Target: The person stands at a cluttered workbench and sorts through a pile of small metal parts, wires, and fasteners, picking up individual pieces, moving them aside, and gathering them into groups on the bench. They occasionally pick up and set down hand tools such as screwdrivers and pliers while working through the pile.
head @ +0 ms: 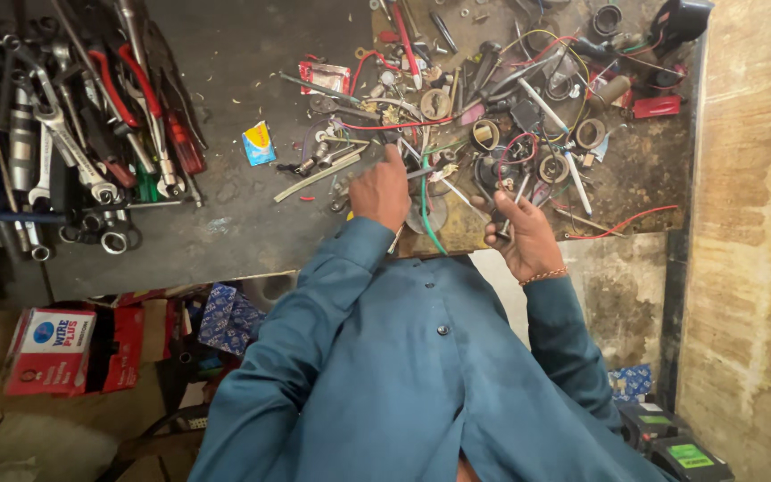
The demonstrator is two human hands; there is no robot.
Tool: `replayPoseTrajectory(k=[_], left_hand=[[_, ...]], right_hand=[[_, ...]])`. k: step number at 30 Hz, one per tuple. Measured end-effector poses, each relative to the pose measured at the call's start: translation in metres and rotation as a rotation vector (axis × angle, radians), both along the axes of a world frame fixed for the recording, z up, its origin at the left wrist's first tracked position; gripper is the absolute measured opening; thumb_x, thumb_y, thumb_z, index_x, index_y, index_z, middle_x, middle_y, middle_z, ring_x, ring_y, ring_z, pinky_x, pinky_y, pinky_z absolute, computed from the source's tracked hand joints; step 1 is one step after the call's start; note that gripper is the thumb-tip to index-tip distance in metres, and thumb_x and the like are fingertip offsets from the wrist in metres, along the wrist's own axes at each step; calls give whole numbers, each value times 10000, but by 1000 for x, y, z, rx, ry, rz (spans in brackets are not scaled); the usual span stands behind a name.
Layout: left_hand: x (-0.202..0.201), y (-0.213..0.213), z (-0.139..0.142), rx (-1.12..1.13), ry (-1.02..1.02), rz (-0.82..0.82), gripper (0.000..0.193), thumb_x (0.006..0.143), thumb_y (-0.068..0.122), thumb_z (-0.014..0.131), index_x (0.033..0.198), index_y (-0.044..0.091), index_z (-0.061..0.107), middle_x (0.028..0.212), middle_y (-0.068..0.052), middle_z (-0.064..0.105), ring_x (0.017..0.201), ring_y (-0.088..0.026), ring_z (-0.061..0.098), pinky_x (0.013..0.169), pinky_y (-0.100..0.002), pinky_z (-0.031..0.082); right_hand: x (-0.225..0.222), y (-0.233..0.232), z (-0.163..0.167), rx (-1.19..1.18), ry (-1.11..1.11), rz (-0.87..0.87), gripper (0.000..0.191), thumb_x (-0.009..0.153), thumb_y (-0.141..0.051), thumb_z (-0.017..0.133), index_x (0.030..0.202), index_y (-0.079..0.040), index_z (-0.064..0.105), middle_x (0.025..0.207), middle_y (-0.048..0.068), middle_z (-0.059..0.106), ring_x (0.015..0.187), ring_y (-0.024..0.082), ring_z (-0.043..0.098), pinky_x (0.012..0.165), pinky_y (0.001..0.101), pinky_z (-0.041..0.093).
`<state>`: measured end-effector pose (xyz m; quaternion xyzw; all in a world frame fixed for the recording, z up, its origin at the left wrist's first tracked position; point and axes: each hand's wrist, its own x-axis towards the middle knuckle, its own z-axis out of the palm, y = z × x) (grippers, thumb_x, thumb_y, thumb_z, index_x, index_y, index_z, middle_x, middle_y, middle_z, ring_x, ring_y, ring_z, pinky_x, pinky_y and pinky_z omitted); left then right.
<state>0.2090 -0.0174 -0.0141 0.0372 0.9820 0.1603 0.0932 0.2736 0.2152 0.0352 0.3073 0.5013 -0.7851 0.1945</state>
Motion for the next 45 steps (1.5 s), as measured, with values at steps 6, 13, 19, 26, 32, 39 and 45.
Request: replayPoseTrajectory(k=[6, 13, 19, 26, 32, 39, 45], left_hand=[[-4, 9, -17, -47, 77, 23, 193, 920, 98, 650, 1089, 63, 563, 800, -124, 739, 771, -336, 751, 630, -479, 587], [-13, 0, -15, -25, -1, 59, 53, 765, 133, 707, 789, 108, 748, 817, -146, 746, 791, -359, 750, 616, -491, 585], [-15, -8, 5, 30, -91, 113, 101, 774, 190, 753, 824, 106, 778, 870, -162, 755, 821, -375, 748, 685, -501, 594], [-6, -14, 5, 389, -204, 260, 468, 709, 424, 837, 1111, 209, 729, 1028, -155, 727, 970, -406, 676, 795, -538, 536], [-4, -12, -2, 472, -171, 356, 481, 811, 372, 778, 1186, 116, 617, 995, -145, 751, 971, -383, 701, 829, -526, 539], [-21, -20, 11, 390, -225, 245, 330, 821, 352, 738, 971, 59, 740, 922, -178, 763, 918, -391, 723, 812, -510, 558], [-29, 26, -4, 92, -158, 126, 191, 813, 262, 731, 916, 110, 783, 948, -177, 752, 914, -398, 738, 767, -533, 588]], right_hand=[[6, 6, -9, 349, 66, 132, 356, 967, -118, 620, 1288, -15, 505, 1055, 83, 611, 756, 207, 718, 665, 371, 646], [13, 27, -15, 425, 80, 149, 275, 1008, -104, 571, 1227, 60, 548, 939, 131, 702, 741, 209, 719, 673, 360, 637], [17, 57, 9, 148, 42, 42, 323, 1016, -147, 567, 1298, 10, 581, 954, 85, 681, 746, 171, 652, 630, 318, 551], [5, 55, 13, -87, 30, 62, 327, 1016, -147, 537, 1323, -44, 577, 1005, 57, 661, 881, 189, 648, 738, 339, 548], [14, 44, 5, -156, 21, 84, 315, 1007, -128, 553, 1308, -40, 571, 992, 63, 650, 896, 211, 635, 773, 368, 539], [30, 51, -4, -107, -22, 66, 297, 993, -128, 555, 1279, -47, 553, 997, 74, 646, 887, 223, 640, 766, 398, 537], [28, 56, -6, -59, -9, 41, 297, 991, -123, 542, 1282, -63, 548, 999, 75, 653, 880, 218, 648, 771, 393, 539]])
